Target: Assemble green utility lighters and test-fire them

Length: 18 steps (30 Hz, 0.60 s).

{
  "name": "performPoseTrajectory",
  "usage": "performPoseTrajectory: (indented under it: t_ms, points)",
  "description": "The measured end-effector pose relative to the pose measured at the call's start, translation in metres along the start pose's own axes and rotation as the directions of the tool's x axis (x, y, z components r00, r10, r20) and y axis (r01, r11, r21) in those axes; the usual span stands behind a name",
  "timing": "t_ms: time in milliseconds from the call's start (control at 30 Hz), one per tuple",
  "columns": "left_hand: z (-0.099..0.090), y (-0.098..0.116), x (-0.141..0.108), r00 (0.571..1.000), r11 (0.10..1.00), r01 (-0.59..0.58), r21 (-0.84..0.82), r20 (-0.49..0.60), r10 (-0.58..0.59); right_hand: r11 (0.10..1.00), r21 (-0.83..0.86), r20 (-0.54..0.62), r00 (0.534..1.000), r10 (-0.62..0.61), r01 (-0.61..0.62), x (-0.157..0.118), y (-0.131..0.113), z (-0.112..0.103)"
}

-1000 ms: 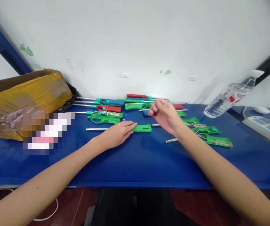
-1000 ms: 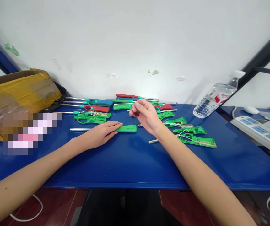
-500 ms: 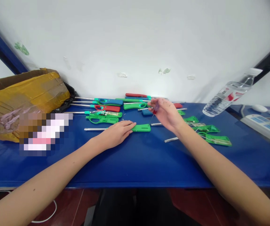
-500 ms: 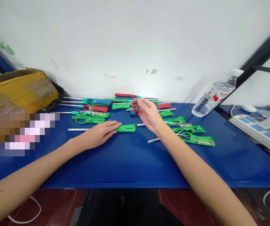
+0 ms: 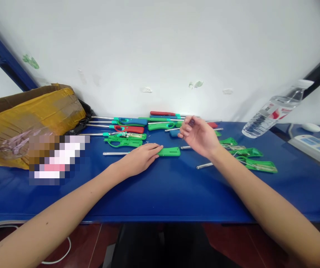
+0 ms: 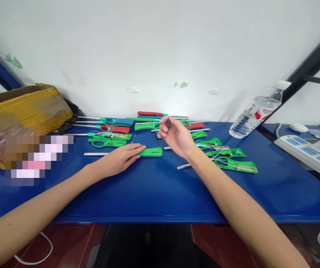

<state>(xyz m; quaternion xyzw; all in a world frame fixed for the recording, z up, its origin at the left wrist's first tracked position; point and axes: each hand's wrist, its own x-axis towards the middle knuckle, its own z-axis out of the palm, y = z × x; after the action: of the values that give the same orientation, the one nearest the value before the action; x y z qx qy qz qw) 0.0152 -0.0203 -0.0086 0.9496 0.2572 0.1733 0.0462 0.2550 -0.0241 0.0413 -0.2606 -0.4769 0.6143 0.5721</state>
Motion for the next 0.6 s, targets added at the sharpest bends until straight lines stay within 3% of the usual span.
performPoseTrajectory:
  t_ms: [367,600]
  points:
    - [0.000,0.000,0.000,1.000,1.000,0.015,0.010,0.019,-0.015,0.973,-0.188,-0.045,0.989,-0.142,0.131,0.000,0.010,-0.003]
    - [0.001,-0.001,0.000,1.000,1.000,0.007,0.007,0.010,-0.007,0.997,-0.068,0.016,0.999,-0.033,0.034,-0.003,0.006,0.004]
